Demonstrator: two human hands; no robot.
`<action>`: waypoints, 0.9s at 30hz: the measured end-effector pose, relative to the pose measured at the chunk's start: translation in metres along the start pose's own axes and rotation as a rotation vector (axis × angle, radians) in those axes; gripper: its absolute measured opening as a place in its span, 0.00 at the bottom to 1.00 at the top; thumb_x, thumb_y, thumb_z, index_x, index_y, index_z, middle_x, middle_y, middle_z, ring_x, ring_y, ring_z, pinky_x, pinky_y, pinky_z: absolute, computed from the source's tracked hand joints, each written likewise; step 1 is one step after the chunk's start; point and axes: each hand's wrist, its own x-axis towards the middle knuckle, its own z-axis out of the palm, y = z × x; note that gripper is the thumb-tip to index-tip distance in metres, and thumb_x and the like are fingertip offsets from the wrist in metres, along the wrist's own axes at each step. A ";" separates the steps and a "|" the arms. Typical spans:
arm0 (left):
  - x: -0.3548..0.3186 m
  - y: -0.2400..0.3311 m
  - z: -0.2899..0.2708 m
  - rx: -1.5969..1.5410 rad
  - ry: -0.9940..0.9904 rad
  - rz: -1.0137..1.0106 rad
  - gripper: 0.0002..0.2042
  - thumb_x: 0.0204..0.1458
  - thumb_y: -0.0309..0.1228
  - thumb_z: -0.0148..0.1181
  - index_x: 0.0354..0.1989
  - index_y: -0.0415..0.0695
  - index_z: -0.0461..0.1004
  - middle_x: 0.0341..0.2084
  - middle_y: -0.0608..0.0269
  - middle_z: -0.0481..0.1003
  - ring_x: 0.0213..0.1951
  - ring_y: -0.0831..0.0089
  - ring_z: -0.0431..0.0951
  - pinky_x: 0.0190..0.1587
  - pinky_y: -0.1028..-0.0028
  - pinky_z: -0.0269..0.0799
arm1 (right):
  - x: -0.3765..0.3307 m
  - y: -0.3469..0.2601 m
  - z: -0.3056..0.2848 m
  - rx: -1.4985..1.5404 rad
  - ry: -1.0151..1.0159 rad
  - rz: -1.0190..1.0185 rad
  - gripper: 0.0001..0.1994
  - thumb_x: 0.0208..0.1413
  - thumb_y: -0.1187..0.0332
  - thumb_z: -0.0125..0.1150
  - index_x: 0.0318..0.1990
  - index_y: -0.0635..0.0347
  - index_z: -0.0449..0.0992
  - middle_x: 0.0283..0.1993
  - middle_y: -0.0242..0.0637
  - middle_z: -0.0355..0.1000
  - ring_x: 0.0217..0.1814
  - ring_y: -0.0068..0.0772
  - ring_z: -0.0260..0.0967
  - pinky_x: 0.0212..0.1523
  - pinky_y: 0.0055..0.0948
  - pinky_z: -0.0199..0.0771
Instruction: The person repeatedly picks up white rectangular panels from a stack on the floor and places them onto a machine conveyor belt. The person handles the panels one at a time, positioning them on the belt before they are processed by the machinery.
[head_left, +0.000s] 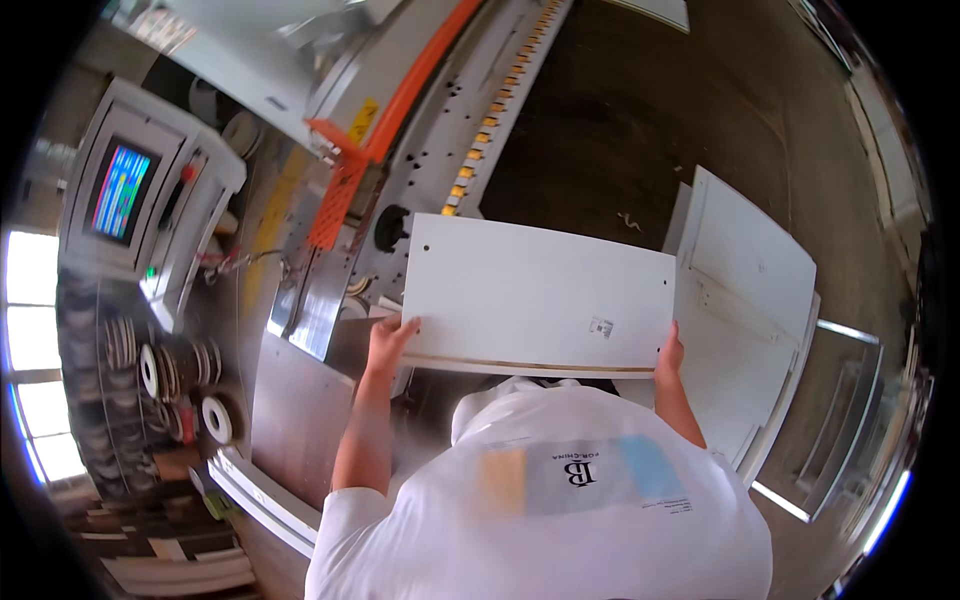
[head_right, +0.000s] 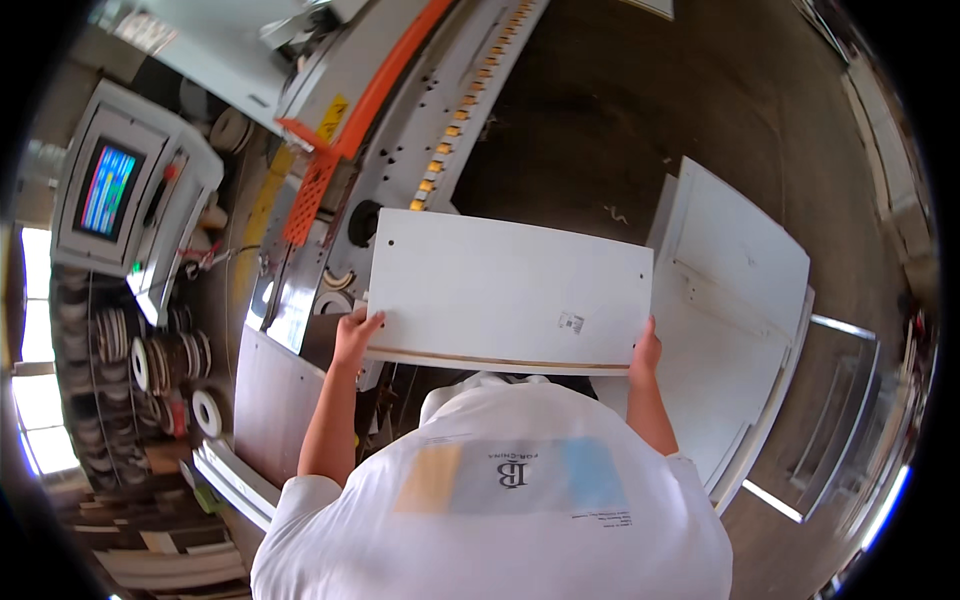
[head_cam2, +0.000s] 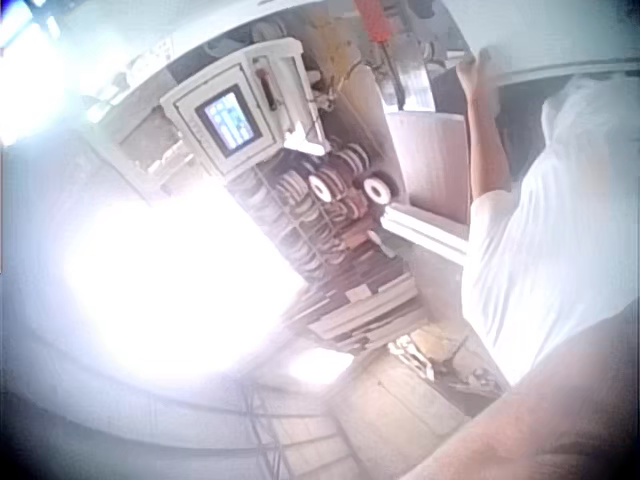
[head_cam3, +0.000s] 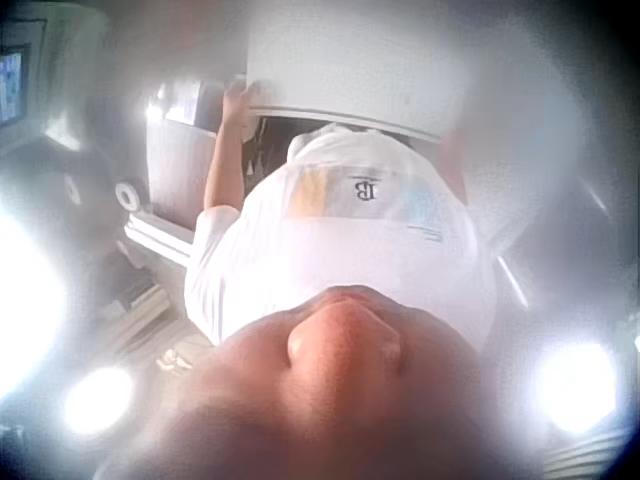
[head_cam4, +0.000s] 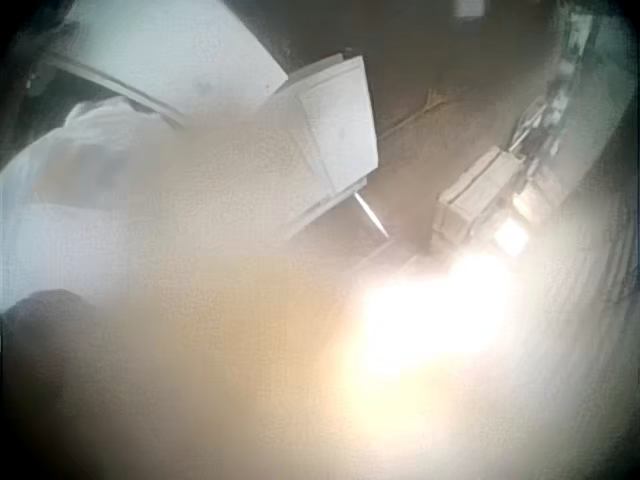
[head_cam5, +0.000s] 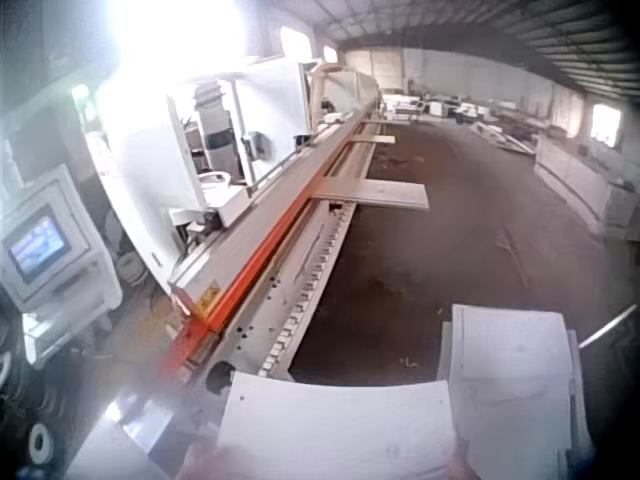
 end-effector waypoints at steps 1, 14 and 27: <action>0.006 -0.006 -0.015 0.253 0.063 0.005 0.14 0.54 0.39 0.64 0.36 0.39 0.80 0.23 0.65 0.78 0.30 0.78 0.76 0.36 0.74 0.68 | -0.005 0.003 0.010 0.110 0.027 -0.018 0.35 0.60 0.38 0.50 0.46 0.68 0.80 0.43 0.42 0.79 0.44 0.37 0.76 0.47 0.35 0.74; -0.032 -0.053 0.002 0.294 0.687 0.463 0.22 0.48 0.22 0.61 0.54 0.40 0.70 0.51 0.50 0.69 0.55 0.53 0.68 0.59 0.61 0.64 | -0.173 -0.002 0.129 0.161 -0.792 0.149 0.26 0.61 0.51 0.58 0.58 0.63 0.71 0.52 0.36 0.74 0.54 0.30 0.70 0.57 0.32 0.68; -0.074 -0.041 0.069 -0.660 0.171 0.109 0.38 0.52 0.19 0.53 0.73 0.36 0.46 0.75 0.50 0.42 0.76 0.60 0.39 0.74 0.63 0.36 | -0.166 -0.022 0.148 -0.591 -0.907 -0.393 0.28 0.50 0.51 0.71 0.43 0.71 0.71 0.37 0.39 0.75 0.33 0.25 0.72 0.36 0.28 0.74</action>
